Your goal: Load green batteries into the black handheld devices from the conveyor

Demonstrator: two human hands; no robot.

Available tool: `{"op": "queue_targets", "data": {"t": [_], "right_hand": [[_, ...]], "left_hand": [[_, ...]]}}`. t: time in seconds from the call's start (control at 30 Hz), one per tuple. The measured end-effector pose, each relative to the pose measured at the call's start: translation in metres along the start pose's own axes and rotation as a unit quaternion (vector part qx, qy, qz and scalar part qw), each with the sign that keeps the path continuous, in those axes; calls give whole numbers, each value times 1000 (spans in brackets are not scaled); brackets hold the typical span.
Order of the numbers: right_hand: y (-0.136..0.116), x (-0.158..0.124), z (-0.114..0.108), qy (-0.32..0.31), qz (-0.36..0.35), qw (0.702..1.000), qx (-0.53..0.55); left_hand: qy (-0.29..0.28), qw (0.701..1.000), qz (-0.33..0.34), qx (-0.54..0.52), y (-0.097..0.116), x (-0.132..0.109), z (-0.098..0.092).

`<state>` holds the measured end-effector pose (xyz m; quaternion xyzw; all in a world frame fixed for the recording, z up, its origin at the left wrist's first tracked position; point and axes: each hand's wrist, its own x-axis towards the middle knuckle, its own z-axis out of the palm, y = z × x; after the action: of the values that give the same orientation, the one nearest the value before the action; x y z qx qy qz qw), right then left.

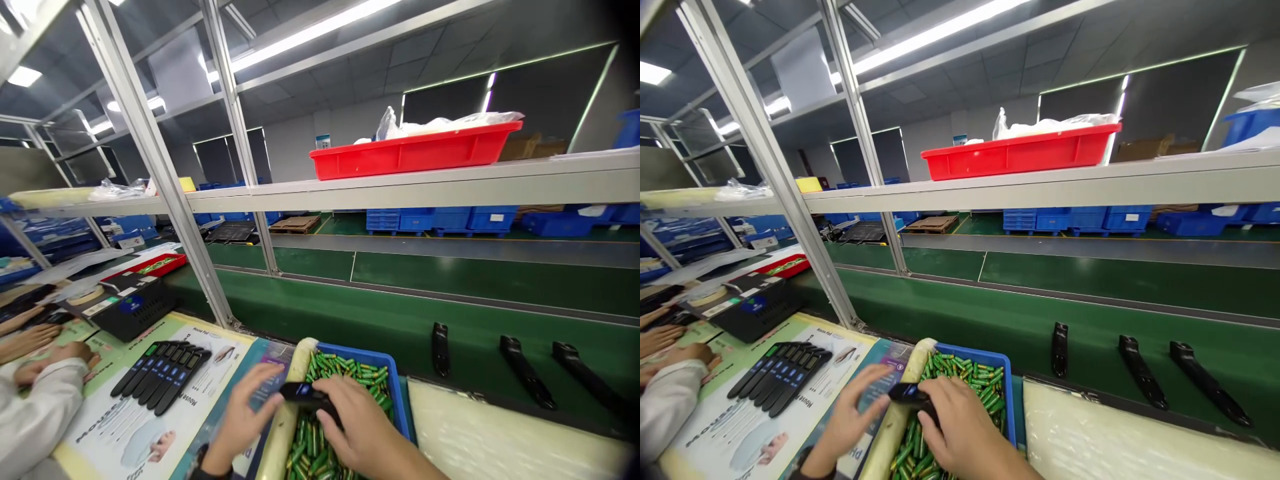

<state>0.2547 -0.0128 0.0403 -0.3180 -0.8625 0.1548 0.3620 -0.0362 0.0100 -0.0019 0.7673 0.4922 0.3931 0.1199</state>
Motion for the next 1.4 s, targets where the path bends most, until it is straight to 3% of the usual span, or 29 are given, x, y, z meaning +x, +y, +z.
{"op": "queue_targets", "data": {"t": [0.07,0.13,0.2,0.27,0.33,0.4,0.53,0.63,0.7,0.77,0.87,0.93,0.97,1.03,1.1,1.17,1.23,1.3,1.4], "right_hand": [[5,-4,1,117,-34,992,-20],[10,-3,5,162,-34,985,-49],[9,0,12,103,5,991,-82],[3,3,13,36,56,993,-97],[1,6,4,50,109,989,-81],[11,7,-18,123,165,977,-57],[62,9,-81,314,279,906,-47],[82,9,-106,358,329,874,-9],[73,7,-92,341,304,889,31],[50,3,-56,300,241,922,44],[16,0,-1,126,185,973,58],[10,1,7,46,193,977,73],[14,3,-1,55,208,974,73],[35,6,-36,153,248,955,47],[72,6,-80,272,304,913,-7],[117,-1,-117,320,377,867,-71],[163,-13,-138,270,476,829,-118],[200,-27,-143,184,554,798,-150],[225,-39,-133,133,587,778,-179]], "left_hand": [[114,982,-106,110,-42,-4,-15],[183,913,-252,265,-78,-10,-28],[192,838,-359,363,-99,-16,-36],[174,814,-392,392,-108,-20,-42],[153,819,-382,400,-110,-23,-48],[139,820,-377,408,-112,-24,-53],[136,822,-367,414,-119,-28,-61],[134,833,-348,409,-123,-30,-59],[136,838,-338,406,-125,-30,-56],[142,842,-329,403,-127,-30,-53],[152,848,-319,396,-131,-32,-51],[156,852,-314,388,-134,-34,-52],[158,855,-311,383,-136,-35,-52],[162,864,-301,369,-140,-35,-53],[163,878,-281,351,-142,-34,-53],[160,897,-253,326,-141,-32,-52],[154,916,-221,297,-137,-29,-49],[152,931,-189,271,-127,-27,-44],[169,956,-121,205,-100,-25,-33]]}}
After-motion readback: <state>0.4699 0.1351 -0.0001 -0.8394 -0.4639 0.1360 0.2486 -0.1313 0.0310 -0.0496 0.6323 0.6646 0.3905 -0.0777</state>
